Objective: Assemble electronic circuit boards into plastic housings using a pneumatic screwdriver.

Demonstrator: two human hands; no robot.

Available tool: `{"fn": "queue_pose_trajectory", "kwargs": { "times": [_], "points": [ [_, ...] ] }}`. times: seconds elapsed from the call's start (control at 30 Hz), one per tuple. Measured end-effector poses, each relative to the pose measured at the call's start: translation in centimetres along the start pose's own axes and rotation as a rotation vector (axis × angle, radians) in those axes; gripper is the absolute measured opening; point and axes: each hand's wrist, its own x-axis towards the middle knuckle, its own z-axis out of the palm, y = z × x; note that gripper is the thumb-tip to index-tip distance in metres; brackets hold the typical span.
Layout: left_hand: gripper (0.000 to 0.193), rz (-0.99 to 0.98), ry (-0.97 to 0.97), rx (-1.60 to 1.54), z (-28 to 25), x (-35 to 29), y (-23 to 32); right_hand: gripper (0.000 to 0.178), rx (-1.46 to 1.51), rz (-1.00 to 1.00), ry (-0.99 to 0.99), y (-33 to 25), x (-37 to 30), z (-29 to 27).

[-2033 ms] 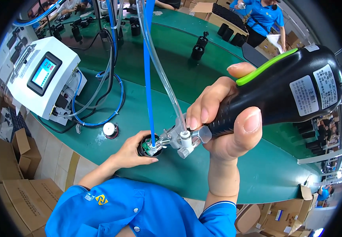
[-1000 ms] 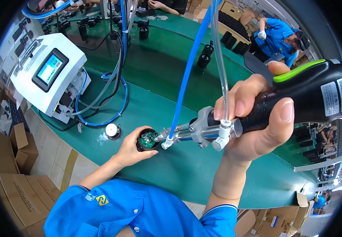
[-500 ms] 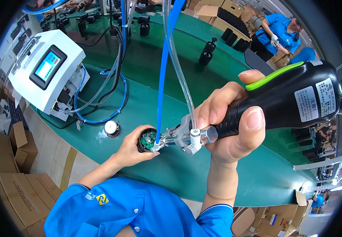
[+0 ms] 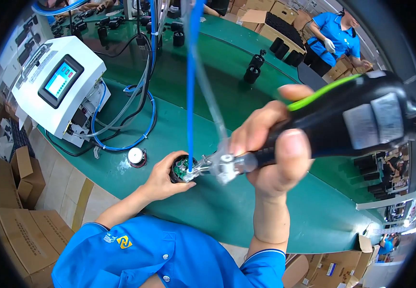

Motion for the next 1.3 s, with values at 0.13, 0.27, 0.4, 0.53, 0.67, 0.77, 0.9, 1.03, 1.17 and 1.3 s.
{"fn": "queue_pose_trajectory", "kwargs": {
  "times": [0.13,0.27,0.4,0.53,0.67,0.77,0.9,1.03,1.17,1.3],
  "points": [
    [0.059,-0.019,0.03,0.011,-0.3,0.1,-0.7,0.043,0.024,-0.057,0.007,-2.2,1.9,-0.1],
    [0.058,-0.011,0.028,0.026,-0.5,0.0,-0.6,0.043,0.067,-0.066,0.103,-2.2,2.1,0.5],
    [0.058,0.017,0.003,0.047,-0.4,-0.1,-0.2,0.043,0.021,-0.049,0.101,-1.5,1.9,0.6],
    [0.058,0.062,-0.022,0.074,-0.2,0.0,0.3,0.042,0.049,-0.036,0.112,-0.6,1.6,0.8],
    [0.058,0.096,-0.036,0.06,0.0,0.0,0.6,0.042,0.067,-0.014,0.116,0.1,1.2,0.9],
    [0.058,0.103,-0.038,0.059,-0.1,0.1,0.7,0.042,0.067,-0.005,0.12,0.2,1.1,1.1],
    [0.059,0.126,-0.033,0.066,0.0,0.1,0.7,0.042,0.068,0.003,0.122,0.2,1.0,1.2],
    [0.062,0.17,-0.014,0.093,0.2,0.2,0.7,0.042,0.078,0.007,0.117,0.5,0.8,1.0],
    [0.058,0.058,0.002,-0.015,0.4,-0.1,0.9,0.043,0.071,-0.025,0.03,1.1,0.4,0.8],
    [0.058,0.096,-0.013,0.067,0.4,0.5,0.6,0.043,-0.024,-0.029,0.044,0.8,0.5,0.9]
  ]
}}
